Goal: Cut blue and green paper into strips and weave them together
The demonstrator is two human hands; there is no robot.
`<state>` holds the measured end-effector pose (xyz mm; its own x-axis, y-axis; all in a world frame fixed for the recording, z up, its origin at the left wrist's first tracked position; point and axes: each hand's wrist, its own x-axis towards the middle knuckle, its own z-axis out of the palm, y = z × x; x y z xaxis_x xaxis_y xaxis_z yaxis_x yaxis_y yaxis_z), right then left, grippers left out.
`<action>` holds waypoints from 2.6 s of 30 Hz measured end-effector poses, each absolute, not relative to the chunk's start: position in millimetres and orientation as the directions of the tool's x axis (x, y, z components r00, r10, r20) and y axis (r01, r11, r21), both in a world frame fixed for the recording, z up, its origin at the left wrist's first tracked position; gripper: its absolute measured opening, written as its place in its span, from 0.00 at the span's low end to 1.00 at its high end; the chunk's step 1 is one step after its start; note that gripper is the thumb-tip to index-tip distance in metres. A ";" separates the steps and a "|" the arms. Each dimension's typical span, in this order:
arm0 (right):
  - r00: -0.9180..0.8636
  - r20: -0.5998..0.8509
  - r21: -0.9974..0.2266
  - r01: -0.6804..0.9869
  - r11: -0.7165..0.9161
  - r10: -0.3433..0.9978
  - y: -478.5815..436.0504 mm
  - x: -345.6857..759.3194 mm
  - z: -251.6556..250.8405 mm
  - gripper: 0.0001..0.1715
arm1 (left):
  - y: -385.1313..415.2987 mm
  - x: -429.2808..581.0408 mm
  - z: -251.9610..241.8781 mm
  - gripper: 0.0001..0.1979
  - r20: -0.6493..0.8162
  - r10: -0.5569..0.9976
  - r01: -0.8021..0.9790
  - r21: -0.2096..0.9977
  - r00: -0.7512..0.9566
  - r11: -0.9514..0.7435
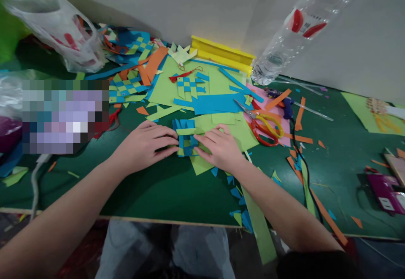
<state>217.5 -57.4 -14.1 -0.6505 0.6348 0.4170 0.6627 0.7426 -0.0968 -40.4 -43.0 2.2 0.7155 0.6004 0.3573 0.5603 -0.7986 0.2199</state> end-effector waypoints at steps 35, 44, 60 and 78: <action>-0.476 0.589 -0.087 0.766 0.637 0.653 -55.9 219.4 -13.9 0.14 | -42.8 -41.6 0.2 0.05 0.439 0.545 0.537 0.156 0.714 -0.829; -0.490 0.557 -0.063 0.781 0.622 0.671 -55.2 218.7 -16.3 0.15 | -43.0 -38.6 -1.3 0.06 0.416 0.560 0.485 0.281 0.716 -0.828; -0.498 0.517 -0.105 0.770 0.629 0.696 -56.4 219.7 -15.3 0.16 | -41.7 -40.3 2.3 0.07 0.426 0.593 0.571 0.195 0.683 -0.797; -0.669 0.425 -0.100 0.635 0.766 0.610 -61.2 216.3 -11.7 0.14 | -45.7 -35.2 0.0 0.11 0.363 0.593 0.599 0.111 0.718 -0.793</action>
<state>216.3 -61.2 -11.7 -0.6689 0.6102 0.4246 0.6350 0.7659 -0.1004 -35.2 -45.7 0.0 0.7185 0.5931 0.3634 0.5986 -0.7933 0.1113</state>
